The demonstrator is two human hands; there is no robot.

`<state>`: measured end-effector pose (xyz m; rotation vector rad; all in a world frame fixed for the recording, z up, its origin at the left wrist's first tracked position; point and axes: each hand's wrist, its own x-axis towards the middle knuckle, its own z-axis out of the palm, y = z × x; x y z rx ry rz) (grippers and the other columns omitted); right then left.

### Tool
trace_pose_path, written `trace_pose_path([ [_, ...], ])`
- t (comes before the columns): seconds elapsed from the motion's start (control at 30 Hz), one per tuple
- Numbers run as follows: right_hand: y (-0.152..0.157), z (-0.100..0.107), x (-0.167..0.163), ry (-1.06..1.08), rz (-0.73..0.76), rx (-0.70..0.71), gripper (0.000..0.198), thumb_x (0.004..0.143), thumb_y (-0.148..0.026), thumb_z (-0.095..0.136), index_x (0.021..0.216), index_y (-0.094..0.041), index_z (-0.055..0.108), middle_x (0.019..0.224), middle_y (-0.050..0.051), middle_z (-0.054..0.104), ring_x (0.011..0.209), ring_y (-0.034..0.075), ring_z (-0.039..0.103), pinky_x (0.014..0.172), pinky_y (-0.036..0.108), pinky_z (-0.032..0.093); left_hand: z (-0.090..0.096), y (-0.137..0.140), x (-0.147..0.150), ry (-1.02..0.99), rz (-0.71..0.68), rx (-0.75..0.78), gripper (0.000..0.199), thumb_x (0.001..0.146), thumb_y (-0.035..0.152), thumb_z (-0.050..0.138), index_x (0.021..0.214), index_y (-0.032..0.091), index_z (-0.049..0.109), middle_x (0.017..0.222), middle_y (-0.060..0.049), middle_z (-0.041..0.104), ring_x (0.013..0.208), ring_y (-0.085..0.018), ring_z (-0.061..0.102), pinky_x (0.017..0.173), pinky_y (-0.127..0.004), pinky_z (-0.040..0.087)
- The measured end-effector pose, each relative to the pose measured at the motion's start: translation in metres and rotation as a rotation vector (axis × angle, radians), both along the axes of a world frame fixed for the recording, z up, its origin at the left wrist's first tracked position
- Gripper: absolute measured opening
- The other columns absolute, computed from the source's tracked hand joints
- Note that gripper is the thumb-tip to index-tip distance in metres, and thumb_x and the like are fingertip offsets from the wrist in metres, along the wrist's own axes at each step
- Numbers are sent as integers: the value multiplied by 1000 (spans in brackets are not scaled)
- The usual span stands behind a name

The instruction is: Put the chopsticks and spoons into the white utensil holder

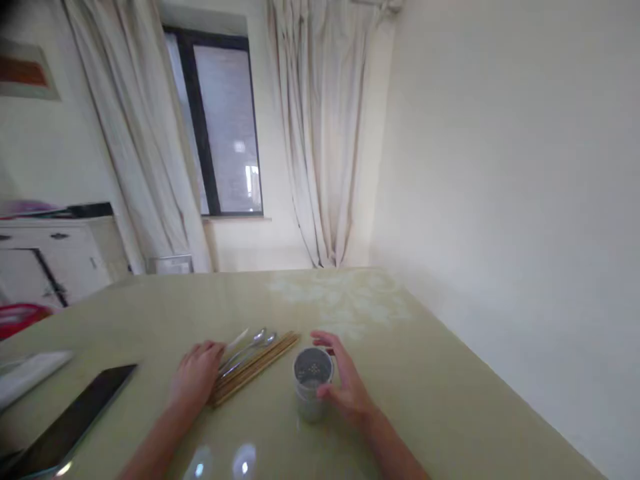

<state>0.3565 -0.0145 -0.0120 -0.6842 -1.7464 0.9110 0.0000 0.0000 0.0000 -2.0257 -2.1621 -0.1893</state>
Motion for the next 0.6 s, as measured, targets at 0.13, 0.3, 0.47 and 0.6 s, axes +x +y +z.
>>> trace_pose_path([
  [0.13, -2, 3, -4, -96, -8, 34, 107, 71, -85, 82, 153, -26, 49, 151, 18, 58, 140, 41, 57, 119, 53, 44, -2, 0, 3, 23, -17, 11, 37, 102, 9, 47, 118, 22, 78, 125, -10, 76, 121, -29, 67, 103, -41, 51],
  [0.3, -3, 2, -5, -144, -92, 86, 87, 85, -61, 85, 154, -26, 46, 150, 18, 58, 139, 38, 59, 120, 52, 44, -4, 0, 4, 7, -54, 10, 36, 102, 9, 49, 115, 24, 79, 124, -9, 76, 120, -28, 67, 102, -39, 51],
  [0.47, -1, 0, -5, -131, -133, 65, 86, 84, -53, 87, 154, -26, 45, 149, 18, 60, 136, 36, 61, 117, 51, 47, -4, 1, 3, -19, -79, -12, 40, 101, 9, 46, 119, 24, 79, 129, -9, 75, 124, -28, 66, 103, -41, 51],
  [0.6, 0, 2, -6, -126, -139, 60, 89, 82, -52, 89, 154, -24, 45, 149, 19, 61, 137, 37, 61, 117, 52, 47, -3, 0, 2, -13, -81, -6, 45, 102, 7, 43, 125, 25, 77, 134, -9, 74, 126, -28, 65, 104, -41, 50],
])
